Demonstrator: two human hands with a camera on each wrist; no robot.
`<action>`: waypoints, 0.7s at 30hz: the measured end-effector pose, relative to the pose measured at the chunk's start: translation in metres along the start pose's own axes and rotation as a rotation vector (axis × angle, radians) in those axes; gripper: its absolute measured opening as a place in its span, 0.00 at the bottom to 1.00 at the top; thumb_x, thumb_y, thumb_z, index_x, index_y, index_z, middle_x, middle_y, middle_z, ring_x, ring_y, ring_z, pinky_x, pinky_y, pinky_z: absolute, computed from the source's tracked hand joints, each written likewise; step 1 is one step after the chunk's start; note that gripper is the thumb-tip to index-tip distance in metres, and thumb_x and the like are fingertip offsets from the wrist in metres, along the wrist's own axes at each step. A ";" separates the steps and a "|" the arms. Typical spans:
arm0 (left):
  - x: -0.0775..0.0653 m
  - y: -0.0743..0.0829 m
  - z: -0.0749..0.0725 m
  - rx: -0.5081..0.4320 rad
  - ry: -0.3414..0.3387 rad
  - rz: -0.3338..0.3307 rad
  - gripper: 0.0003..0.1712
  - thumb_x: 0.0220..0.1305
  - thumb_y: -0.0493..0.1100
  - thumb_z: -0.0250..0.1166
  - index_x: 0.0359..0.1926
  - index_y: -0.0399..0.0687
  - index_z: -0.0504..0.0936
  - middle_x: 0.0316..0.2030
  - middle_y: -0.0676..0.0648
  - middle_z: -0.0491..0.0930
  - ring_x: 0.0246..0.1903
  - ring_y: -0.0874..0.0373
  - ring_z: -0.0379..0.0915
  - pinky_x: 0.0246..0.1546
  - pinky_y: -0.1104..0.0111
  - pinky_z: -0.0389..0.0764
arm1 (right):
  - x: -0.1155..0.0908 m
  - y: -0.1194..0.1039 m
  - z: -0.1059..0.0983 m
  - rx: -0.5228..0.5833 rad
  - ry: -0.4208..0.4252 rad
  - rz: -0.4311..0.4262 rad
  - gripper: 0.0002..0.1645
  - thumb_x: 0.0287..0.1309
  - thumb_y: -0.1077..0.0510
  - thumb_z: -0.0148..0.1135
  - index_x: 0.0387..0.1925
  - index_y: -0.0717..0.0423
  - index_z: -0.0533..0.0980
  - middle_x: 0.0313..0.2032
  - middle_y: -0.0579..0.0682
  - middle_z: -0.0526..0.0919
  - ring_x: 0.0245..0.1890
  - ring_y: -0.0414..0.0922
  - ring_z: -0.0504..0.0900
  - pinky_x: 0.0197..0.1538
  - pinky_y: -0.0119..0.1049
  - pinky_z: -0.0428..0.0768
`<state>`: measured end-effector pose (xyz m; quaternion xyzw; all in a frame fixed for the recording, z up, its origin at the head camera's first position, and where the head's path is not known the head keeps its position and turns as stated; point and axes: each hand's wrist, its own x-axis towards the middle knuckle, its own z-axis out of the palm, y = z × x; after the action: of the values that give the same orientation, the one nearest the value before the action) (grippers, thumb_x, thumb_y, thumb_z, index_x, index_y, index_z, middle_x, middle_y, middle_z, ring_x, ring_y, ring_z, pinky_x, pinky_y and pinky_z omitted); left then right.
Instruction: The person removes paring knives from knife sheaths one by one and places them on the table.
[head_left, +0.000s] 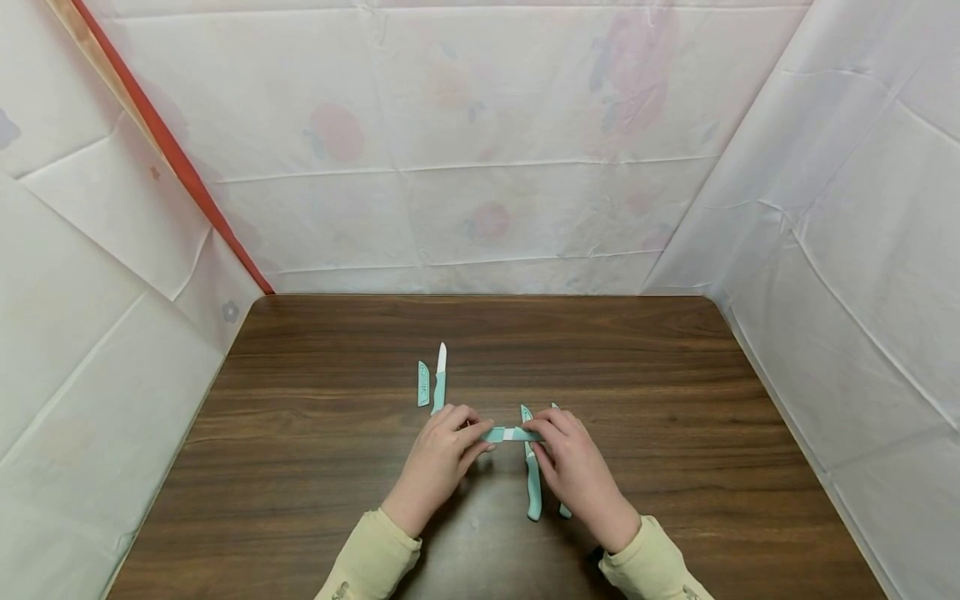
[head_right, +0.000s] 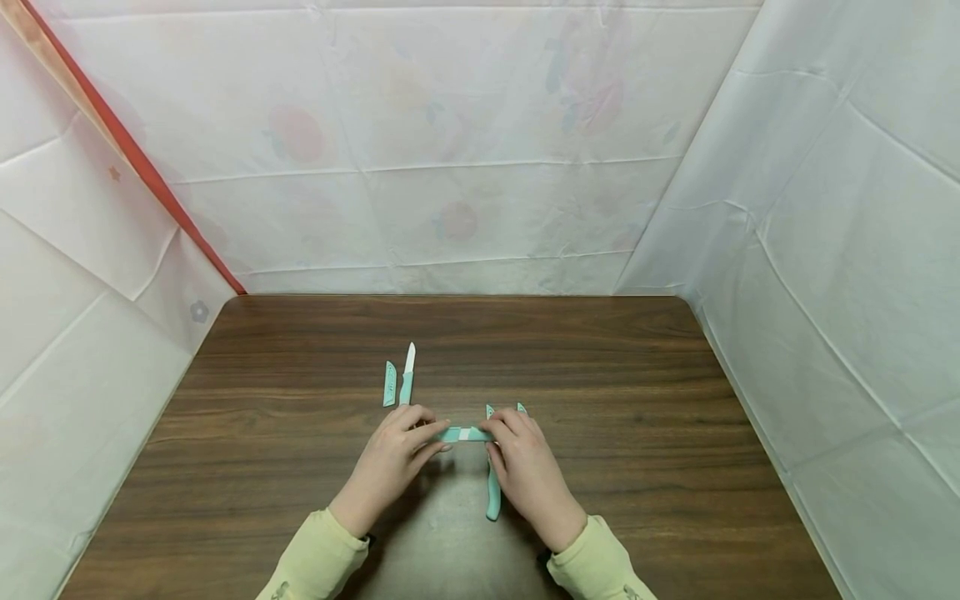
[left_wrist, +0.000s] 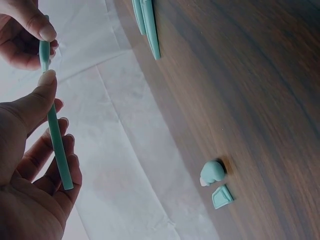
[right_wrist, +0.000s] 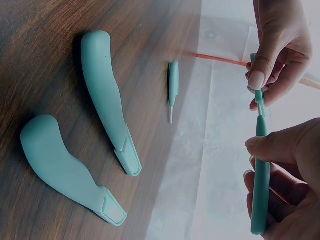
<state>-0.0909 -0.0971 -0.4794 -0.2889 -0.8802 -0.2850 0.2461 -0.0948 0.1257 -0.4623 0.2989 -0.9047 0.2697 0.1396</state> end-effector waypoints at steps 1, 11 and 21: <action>0.000 -0.001 0.000 -0.002 0.003 0.002 0.15 0.49 0.40 0.76 0.41 0.45 0.87 0.35 0.53 0.76 0.33 0.59 0.68 0.33 0.68 0.72 | 0.000 0.000 0.000 0.000 -0.002 0.002 0.17 0.49 0.68 0.71 0.43 0.53 0.81 0.42 0.42 0.76 0.39 0.40 0.73 0.41 0.36 0.76; -0.001 -0.003 -0.001 -0.006 0.015 0.004 0.15 0.48 0.40 0.76 0.40 0.46 0.87 0.35 0.53 0.76 0.33 0.59 0.68 0.34 0.68 0.73 | 0.000 0.000 -0.001 0.004 -0.005 0.019 0.17 0.49 0.68 0.71 0.42 0.53 0.80 0.42 0.42 0.76 0.39 0.40 0.72 0.40 0.36 0.75; -0.004 -0.006 -0.002 -0.001 0.011 -0.008 0.16 0.48 0.40 0.76 0.41 0.47 0.87 0.35 0.53 0.76 0.32 0.60 0.67 0.33 0.68 0.72 | -0.002 0.003 -0.002 -0.007 0.003 0.014 0.17 0.49 0.68 0.71 0.42 0.53 0.80 0.42 0.43 0.76 0.40 0.41 0.72 0.42 0.36 0.75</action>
<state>-0.0912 -0.1038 -0.4822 -0.2839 -0.8799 -0.2877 0.2495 -0.0953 0.1294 -0.4629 0.2916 -0.9074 0.2682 0.1403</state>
